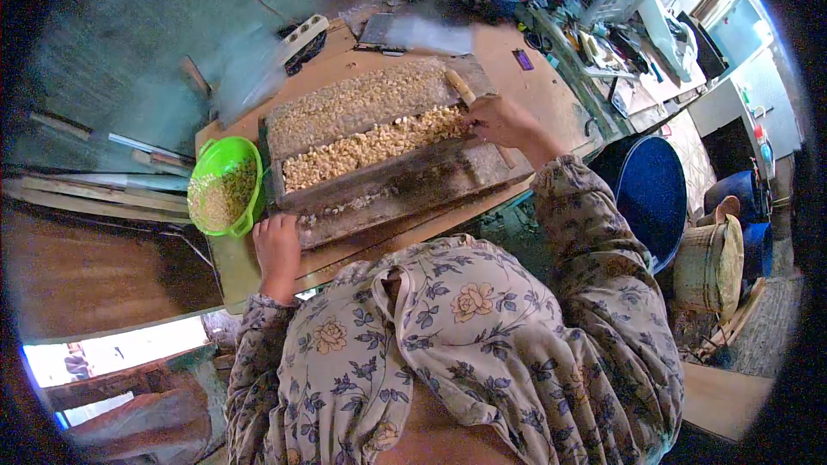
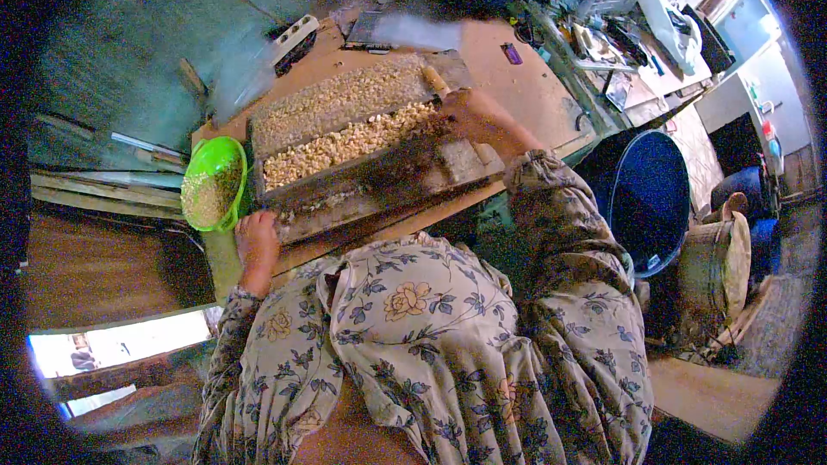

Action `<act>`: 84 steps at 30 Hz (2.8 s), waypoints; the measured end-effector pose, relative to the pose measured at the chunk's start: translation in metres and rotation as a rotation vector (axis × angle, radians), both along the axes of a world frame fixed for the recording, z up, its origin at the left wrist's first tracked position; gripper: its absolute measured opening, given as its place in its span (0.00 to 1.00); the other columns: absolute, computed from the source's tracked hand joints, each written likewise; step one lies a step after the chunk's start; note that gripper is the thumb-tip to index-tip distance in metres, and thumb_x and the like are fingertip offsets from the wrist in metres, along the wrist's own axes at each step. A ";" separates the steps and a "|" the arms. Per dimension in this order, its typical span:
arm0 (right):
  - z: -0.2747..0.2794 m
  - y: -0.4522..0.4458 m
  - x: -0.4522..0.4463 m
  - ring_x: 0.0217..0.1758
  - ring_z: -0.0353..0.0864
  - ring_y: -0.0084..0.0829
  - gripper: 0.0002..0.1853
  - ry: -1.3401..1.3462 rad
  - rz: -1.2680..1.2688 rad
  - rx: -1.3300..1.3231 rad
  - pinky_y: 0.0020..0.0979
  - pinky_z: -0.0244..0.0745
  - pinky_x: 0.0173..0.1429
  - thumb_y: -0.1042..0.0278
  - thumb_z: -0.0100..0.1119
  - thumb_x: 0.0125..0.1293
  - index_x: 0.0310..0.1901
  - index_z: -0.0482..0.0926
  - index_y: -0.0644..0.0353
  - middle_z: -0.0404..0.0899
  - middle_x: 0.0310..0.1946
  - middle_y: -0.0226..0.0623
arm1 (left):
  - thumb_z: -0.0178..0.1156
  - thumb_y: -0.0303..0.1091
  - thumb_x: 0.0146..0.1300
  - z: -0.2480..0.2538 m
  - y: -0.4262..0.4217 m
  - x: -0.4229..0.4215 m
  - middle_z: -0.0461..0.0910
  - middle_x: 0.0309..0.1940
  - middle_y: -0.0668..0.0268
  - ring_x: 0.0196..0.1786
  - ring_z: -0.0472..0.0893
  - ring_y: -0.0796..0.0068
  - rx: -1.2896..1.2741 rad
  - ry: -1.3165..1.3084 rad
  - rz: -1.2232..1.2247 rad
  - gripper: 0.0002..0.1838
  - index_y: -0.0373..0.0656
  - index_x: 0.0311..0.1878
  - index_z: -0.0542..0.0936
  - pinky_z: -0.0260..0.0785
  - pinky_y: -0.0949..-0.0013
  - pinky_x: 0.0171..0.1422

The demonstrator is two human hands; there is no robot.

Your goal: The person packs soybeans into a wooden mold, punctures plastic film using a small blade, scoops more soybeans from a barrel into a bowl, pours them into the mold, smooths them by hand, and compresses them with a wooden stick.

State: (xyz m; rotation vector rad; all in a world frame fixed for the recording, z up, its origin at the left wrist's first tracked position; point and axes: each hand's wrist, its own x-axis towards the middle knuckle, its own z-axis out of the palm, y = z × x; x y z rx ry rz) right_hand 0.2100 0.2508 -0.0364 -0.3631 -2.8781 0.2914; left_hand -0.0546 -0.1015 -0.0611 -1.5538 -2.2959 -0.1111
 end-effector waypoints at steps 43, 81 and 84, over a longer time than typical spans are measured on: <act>0.027 -0.035 -0.045 0.36 0.76 0.43 0.08 0.452 -0.311 -0.194 0.37 0.71 0.41 0.65 0.51 0.55 0.31 0.76 0.58 0.76 0.32 0.43 | 0.53 0.29 0.48 0.013 -0.004 0.010 0.74 0.36 0.58 0.40 0.72 0.56 0.148 -0.441 -0.061 0.12 0.39 0.38 0.76 0.66 0.61 0.44; 0.000 -0.050 0.028 0.35 0.75 0.48 0.10 0.315 -0.659 -0.162 0.41 0.70 0.38 0.68 0.54 0.52 0.37 0.76 0.57 0.75 0.33 0.48 | 0.53 0.28 0.47 0.068 0.129 0.040 0.74 0.30 0.60 0.36 0.74 0.59 0.363 -0.216 -0.261 0.11 0.46 0.37 0.76 0.68 0.61 0.40; 0.022 -0.056 0.011 0.32 0.76 0.45 0.09 0.359 -0.621 -0.152 0.37 0.71 0.34 0.69 0.55 0.52 0.35 0.76 0.59 0.75 0.29 0.46 | 0.51 0.24 0.45 0.074 0.080 0.008 0.72 0.38 0.54 0.39 0.74 0.55 0.590 -0.265 -0.276 0.18 0.45 0.44 0.74 0.67 0.60 0.44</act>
